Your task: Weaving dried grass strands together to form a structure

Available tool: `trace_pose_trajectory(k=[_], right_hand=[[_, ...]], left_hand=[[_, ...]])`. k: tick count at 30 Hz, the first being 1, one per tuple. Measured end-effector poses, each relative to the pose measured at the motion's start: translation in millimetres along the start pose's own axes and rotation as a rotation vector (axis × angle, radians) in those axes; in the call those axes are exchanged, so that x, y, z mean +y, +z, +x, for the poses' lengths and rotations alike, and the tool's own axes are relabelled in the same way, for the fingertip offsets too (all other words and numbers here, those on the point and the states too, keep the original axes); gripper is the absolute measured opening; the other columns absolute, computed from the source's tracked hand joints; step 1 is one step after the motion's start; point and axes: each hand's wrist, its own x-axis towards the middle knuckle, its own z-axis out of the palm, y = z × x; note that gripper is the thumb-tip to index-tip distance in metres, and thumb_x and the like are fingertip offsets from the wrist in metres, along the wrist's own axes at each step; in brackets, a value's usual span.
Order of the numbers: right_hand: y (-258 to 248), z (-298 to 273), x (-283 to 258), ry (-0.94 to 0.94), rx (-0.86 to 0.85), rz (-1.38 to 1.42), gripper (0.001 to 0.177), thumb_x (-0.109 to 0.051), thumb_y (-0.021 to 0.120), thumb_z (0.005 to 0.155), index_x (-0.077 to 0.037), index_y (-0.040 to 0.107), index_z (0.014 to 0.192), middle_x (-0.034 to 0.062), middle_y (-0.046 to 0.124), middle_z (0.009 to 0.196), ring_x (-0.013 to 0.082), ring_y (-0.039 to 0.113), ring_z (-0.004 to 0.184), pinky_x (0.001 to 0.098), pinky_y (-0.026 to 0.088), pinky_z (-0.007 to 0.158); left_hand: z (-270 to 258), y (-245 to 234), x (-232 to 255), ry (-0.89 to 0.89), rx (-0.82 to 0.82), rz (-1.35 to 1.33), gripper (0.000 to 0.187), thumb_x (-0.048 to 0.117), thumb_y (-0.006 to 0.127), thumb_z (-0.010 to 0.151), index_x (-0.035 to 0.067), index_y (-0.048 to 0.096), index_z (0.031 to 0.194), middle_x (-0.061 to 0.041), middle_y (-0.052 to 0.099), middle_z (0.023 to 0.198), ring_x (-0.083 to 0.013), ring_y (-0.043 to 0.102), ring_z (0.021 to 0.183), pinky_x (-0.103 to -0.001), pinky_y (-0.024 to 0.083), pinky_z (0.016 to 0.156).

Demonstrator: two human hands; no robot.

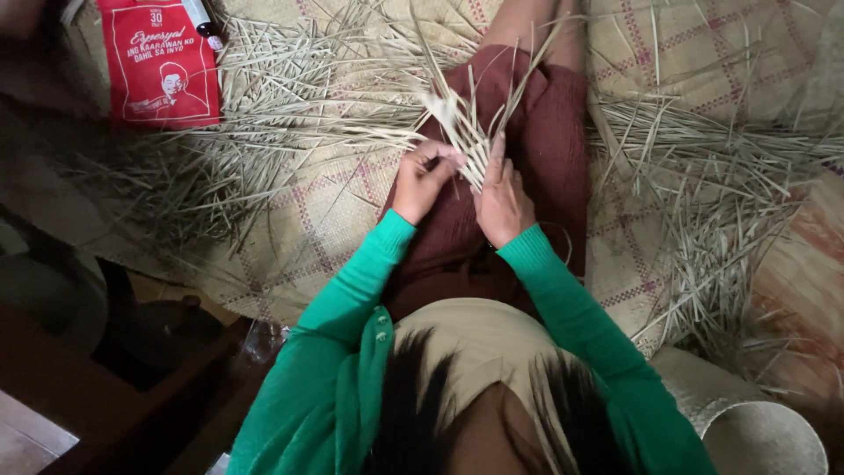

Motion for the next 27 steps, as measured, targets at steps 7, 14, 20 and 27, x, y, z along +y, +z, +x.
trace_pose_trajectory(k=[7,14,20,27], right_hand=[[18,2,29,0.020,-0.045,0.039,0.082,-0.029,0.058,0.082,0.002,0.004,0.136,0.0250,0.036,0.109,0.0463,0.043,0.102,0.0546,0.048,0.072],[-7,1,14,0.113,-0.230,-0.027,0.061,-0.020,0.043,0.082,-0.015,0.014,0.136,0.0230,0.057,0.100,0.0448,0.057,0.087,0.0566,0.047,0.070],[-30,-1,-1,-0.007,-0.093,-0.229,0.063,-0.008,0.044,0.079,-0.015,0.017,0.136,0.0204,0.052,0.104,0.0421,0.056,0.089,0.0527,0.049,0.068],[-50,-21,-17,-0.249,0.208,-0.610,0.052,-0.005,0.040,0.084,-0.017,0.032,0.134,0.0139,0.045,0.085,0.0337,0.050,0.081,0.0420,0.041,0.062]], left_hand=[[5,-7,-9,-0.066,0.168,-0.186,0.005,0.006,0.060,0.078,0.004,0.064,0.077,-0.001,0.054,0.061,-0.0085,0.048,0.064,-0.023,0.042,0.067],[-3,-34,-16,-0.159,0.247,-0.321,0.030,0.031,0.061,0.082,0.003,0.055,0.092,-0.007,0.052,0.077,-0.0142,0.054,0.073,-0.027,0.053,0.063],[-9,-45,10,-0.419,-0.017,-0.210,0.062,0.051,0.054,0.082,-0.009,0.053,0.098,-0.028,0.054,0.099,-0.0321,0.055,0.093,-0.041,0.049,0.078],[30,-46,12,-0.546,-0.227,-0.599,0.047,0.040,0.066,0.076,0.005,0.054,0.105,-0.009,0.065,0.096,-0.0182,0.064,0.088,-0.043,0.047,0.086]])
